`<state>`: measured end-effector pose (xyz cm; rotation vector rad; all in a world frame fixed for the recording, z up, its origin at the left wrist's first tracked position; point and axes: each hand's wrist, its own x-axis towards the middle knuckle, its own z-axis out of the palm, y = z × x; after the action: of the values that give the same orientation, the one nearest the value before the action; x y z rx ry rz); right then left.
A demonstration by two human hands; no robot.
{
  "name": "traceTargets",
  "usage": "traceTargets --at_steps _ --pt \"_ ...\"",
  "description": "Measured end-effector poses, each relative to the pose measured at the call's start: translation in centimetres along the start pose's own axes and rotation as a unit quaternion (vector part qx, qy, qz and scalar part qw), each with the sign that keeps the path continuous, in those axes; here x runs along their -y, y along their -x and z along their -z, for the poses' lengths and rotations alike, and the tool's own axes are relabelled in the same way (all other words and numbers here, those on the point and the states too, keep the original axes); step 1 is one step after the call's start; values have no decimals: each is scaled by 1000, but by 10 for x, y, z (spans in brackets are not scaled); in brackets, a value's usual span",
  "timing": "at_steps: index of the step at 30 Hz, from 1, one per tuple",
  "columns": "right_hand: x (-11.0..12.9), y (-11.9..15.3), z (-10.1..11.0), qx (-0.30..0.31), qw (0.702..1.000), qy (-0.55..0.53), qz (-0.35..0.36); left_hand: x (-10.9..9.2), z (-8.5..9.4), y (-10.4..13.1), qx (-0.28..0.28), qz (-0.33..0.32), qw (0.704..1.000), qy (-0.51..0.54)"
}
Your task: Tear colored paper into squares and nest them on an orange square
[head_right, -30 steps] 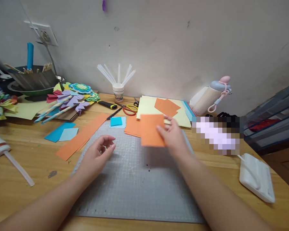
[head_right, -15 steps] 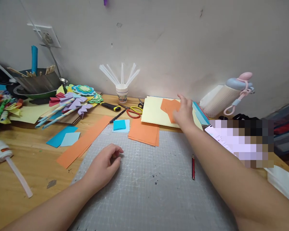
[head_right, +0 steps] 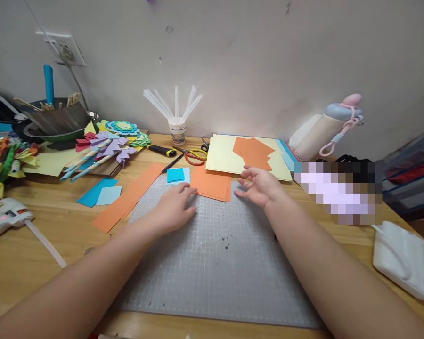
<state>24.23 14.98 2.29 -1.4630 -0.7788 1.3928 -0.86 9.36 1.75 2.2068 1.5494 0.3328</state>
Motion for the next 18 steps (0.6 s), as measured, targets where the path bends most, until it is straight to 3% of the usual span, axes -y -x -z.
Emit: traceTargets --at_steps 6,18 --pt "8 -8 -15 -3 999 -25 -43 -4 -27 -8 -51 -31 997 -52" --pt "-11 3 -53 26 999 18 -44 12 -27 -13 -114 -51 991 -38"
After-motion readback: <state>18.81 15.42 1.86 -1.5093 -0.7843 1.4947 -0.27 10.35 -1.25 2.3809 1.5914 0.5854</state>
